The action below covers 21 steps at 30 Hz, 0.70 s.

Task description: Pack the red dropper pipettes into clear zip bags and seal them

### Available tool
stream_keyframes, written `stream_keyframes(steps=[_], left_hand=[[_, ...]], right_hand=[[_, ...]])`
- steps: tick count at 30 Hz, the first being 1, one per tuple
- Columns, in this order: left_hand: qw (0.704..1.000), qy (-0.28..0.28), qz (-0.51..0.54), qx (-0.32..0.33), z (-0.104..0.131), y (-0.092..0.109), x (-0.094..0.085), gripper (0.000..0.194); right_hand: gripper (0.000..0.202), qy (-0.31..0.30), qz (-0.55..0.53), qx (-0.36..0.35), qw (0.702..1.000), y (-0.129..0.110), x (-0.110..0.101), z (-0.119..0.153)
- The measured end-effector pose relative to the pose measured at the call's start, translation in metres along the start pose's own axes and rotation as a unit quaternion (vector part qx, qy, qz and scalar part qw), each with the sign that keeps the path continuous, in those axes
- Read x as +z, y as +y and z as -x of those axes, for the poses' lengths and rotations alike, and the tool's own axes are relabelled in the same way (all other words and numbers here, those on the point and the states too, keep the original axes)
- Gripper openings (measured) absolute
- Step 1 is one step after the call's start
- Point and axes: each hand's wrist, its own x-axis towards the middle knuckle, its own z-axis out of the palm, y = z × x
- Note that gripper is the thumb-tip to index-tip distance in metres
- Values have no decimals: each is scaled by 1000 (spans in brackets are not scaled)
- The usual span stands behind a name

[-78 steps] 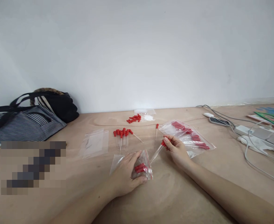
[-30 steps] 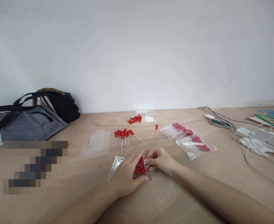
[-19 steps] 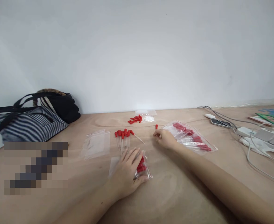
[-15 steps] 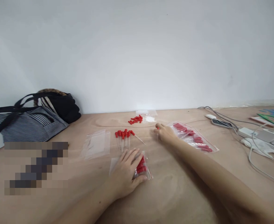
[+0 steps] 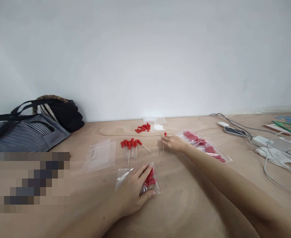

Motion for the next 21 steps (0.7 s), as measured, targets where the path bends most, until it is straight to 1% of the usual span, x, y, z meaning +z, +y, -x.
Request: stream_keyframes(steps=[1,3,5,6,8,11,14,18,21], left_hand=[[1000,3,4,0,0,1,0,65],[1000,7,13,-1,-2,3,2,64],[1000,15,21,0,-4,4,4,64],[999,20,25,1,-5,5,5,63],[999,27,33,5,-7,5,8,63],[999,33,40,5,-9,5,10,62],[998,41,44,10,-10,4,12,62],[997,52,47,21,-9,3,13,62],[997,56,40,22,-10,3,14,62]], right_hand=[[29,12,5,2,1000,-3,-2,6],[32,57,11,-1,998,-12,-8,22],[30,166,13,-24,986,-23,-14,41],[29,203,8,-37,978,-29,-17,50],[24,241,-10,-52,969,-39,-23,66],[25,230,-34,-49,971,-47,-28,82],[24,203,-51,-36,977,-48,-27,88],[25,176,-100,-32,979,-54,-27,85],[27,136,-159,-40,977,-68,-35,79]])
